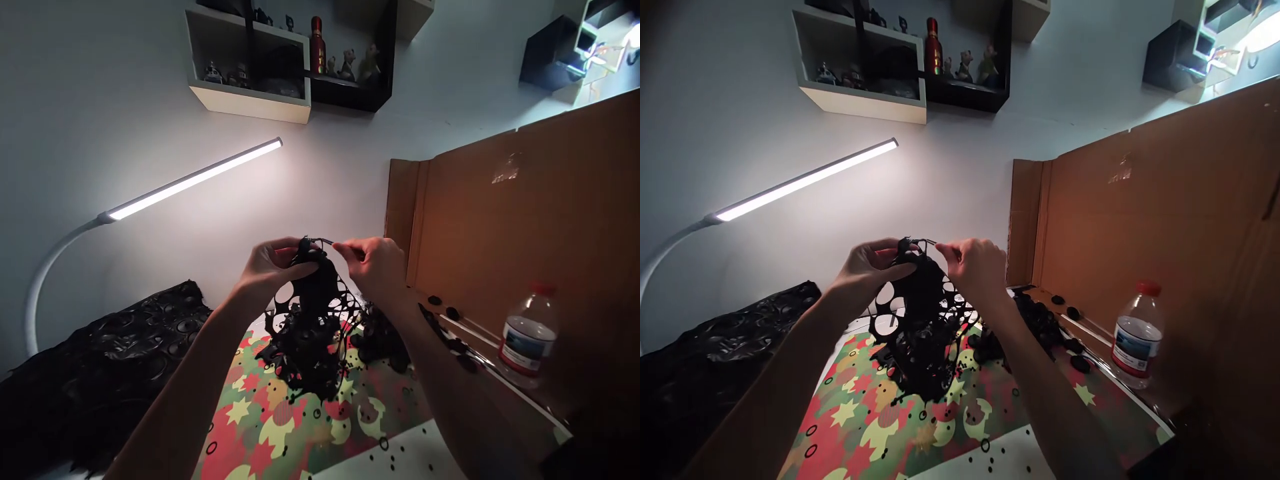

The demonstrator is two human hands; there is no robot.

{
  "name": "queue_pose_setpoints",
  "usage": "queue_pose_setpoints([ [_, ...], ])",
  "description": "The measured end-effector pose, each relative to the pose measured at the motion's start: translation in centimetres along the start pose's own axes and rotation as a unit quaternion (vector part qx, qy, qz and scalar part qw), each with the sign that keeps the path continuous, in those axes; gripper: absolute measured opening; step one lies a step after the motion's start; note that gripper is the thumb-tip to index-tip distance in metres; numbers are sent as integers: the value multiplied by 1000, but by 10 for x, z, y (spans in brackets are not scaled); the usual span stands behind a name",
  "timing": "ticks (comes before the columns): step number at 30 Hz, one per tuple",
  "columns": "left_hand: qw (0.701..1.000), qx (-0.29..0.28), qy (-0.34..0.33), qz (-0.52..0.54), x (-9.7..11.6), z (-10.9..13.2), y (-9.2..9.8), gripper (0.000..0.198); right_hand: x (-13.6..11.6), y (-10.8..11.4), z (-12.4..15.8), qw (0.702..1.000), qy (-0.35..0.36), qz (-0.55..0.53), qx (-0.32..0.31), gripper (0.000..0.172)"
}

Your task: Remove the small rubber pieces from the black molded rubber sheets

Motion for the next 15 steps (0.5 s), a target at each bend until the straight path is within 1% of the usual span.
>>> queue_pose_setpoints([
  [2,1000,10,14,20,0,2,0,40,2,-1,0,996,-11,-82,-28,65],
  [4,998,46,13,44,2,4,3,40,4,-2,-1,985,-21,-163,-52,66],
  [6,994,86,-4,69,5,4,6,40,7,0,-2,973,-26,-222,-55,67],
  [8,991,106,-17,82,6,5,10,40,10,3,-3,961,-27,-270,-49,68],
  [10,992,101,-12,69,5,4,10,40,11,7,-3,949,-25,-311,-45,69],
  [12,996,86,-4,33,4,5,9,39,10,10,-3,942,-20,-333,-42,69],
  [15,997,81,-4,-11,3,4,5,42,8,10,-1,945,-16,-324,-47,68],
])
Point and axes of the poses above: each hand's wrist, its own z-axis away from the middle knuckle, its own y-axis out of the back of the hand, x = y × z, the point moved 6 cm from there along -z, towards the middle knuckle, and after that the axes turned 11 degrees about y, right-handed, at the moved point
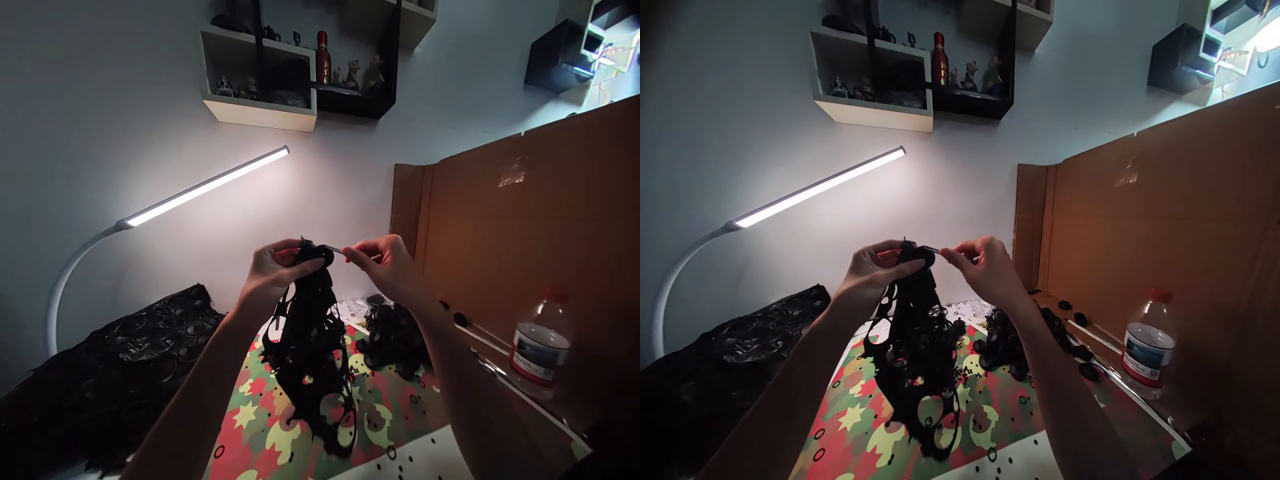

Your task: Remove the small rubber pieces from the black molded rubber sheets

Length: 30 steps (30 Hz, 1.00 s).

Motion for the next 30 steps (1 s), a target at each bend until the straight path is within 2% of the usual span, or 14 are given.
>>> queue_pose_setpoints([
  [4,1000,11,0,-19,-1,-1,-2,49,2,-2,1,998,11,56,-14,64],
  [7,999,-1,0,-43,0,0,-4,47,3,-3,1,996,30,87,-20,62],
  [10,1000,-3,3,-17,-2,0,-3,46,1,-2,1,993,46,106,-15,60],
  [13,999,28,14,15,-7,-2,1,45,-3,-2,2,990,60,131,-6,62],
  [21,992,121,-7,-16,-5,-1,7,33,-20,-18,8,955,123,267,-37,72],
  [25,980,188,-55,-33,0,-6,28,29,-26,-31,13,942,169,278,-86,71],
  [28,960,264,-90,-1,3,-11,61,29,-28,-33,15,944,176,250,-127,72],
  [30,950,295,-92,39,5,-12,81,31,-29,-24,15,953,164,226,-114,69],
])
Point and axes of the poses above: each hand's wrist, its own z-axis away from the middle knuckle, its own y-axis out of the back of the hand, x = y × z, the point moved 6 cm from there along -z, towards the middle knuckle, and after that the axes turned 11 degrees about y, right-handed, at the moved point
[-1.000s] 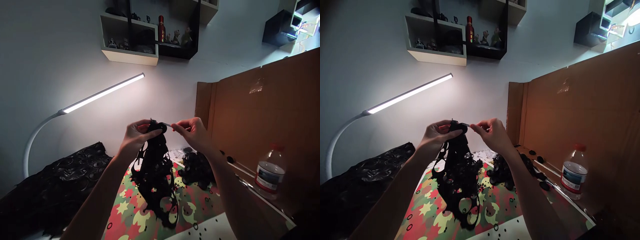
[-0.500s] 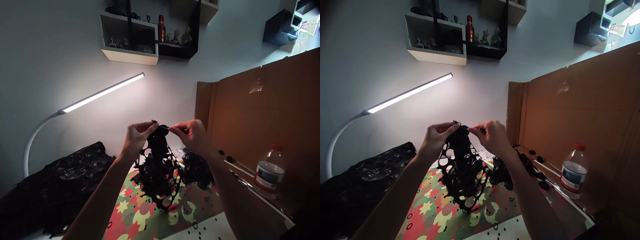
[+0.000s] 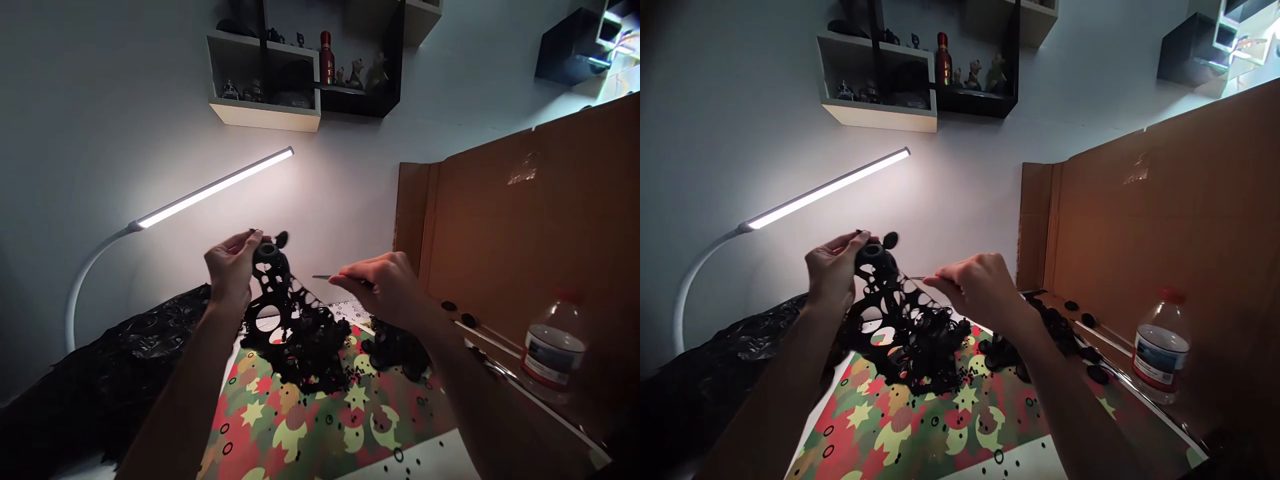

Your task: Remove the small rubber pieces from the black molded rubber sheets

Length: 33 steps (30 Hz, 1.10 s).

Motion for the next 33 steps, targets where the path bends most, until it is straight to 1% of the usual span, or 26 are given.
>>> queue_pose_setpoints([
  [2,1000,-6,7,-1,5,-5,7,35,7,9,3,999,-30,-24,27,64],
  [4,998,-49,11,-40,10,-3,5,38,15,13,5,996,-58,-52,38,60],
  [6,990,-112,19,-78,12,4,-6,39,20,11,5,995,-73,-66,34,56],
  [9,974,-203,38,-95,9,17,-25,40,24,5,2,995,-80,-58,22,52],
  [11,964,-243,56,-96,3,23,-35,41,25,0,0,996,-81,-37,10,49],
  [13,957,-266,70,-94,-1,27,-41,41,25,-5,-1,997,-80,-19,-6,48],
  [16,952,-283,75,-92,-4,31,-45,37,24,-8,-2,997,-73,-26,-20,48],
  [19,947,-297,78,-95,-4,35,-47,36,23,-6,-1,997,-64,-32,-15,48],
  [22,949,-292,69,-94,-2,36,-47,34,21,-5,-1,998,-55,-18,-27,48],
  [26,951,-285,59,-102,0,36,-45,36,20,-6,-1,997,-54,45,-38,47],
  [30,949,-292,62,-106,4,41,-47,38,17,-11,-3,991,-57,111,-54,41],
  [31,947,-297,65,-109,5,43,-48,38,17,-12,-3,990,-54,117,-59,42],
  [33,945,-302,66,-112,6,45,-50,37,16,-15,-4,989,-45,122,-65,48],
])
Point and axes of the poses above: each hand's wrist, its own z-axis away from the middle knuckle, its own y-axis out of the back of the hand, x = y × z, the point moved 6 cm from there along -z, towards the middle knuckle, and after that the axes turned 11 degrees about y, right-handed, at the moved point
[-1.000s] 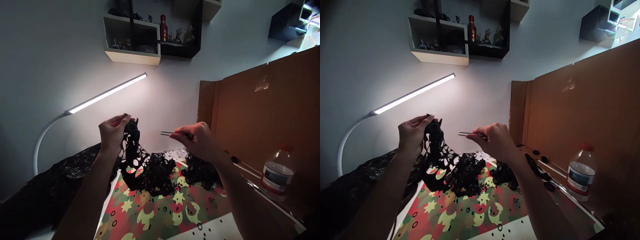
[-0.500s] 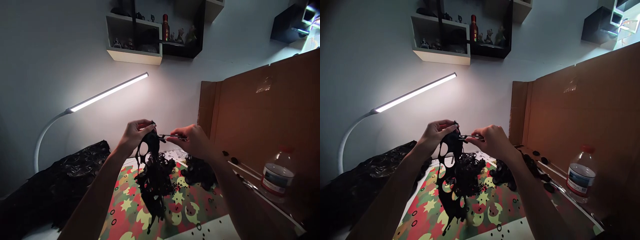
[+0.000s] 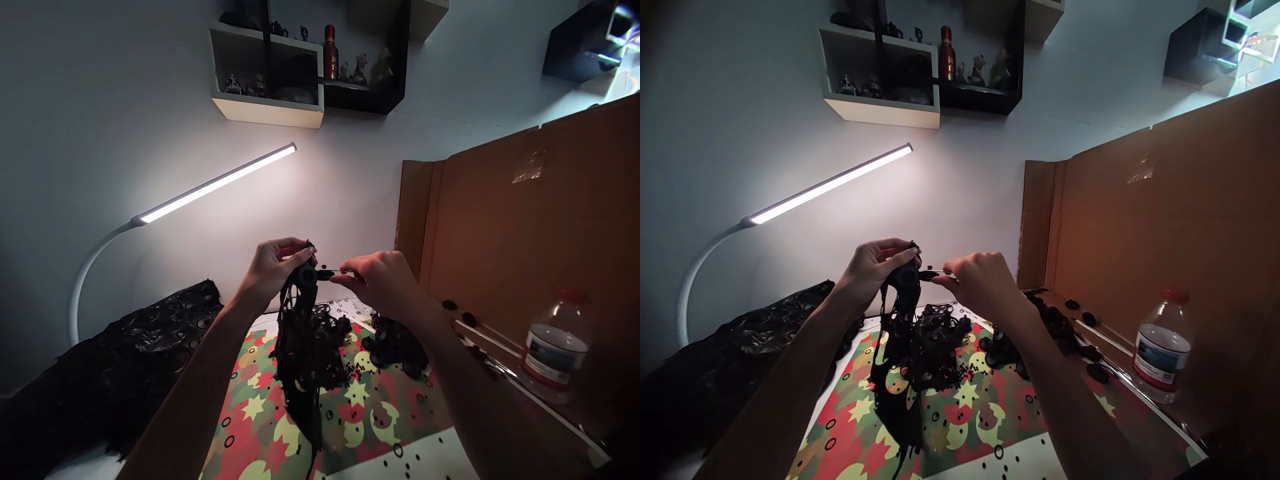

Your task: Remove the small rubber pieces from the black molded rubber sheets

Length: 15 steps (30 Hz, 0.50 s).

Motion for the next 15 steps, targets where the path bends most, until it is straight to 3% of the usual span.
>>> queue_pose_setpoints([
  [5,998,55,8,34,-2,-3,10,38,5,2,1,999,15,-31,30,72],
  [10,987,138,-15,86,-9,-14,36,40,21,9,6,996,-9,-76,48,72],
  [13,964,226,-32,138,-10,-15,64,34,40,10,15,994,-46,-94,-15,67],
  [15,961,228,-16,153,-8,-14,76,32,59,4,25,984,-103,-111,-93,59],
])
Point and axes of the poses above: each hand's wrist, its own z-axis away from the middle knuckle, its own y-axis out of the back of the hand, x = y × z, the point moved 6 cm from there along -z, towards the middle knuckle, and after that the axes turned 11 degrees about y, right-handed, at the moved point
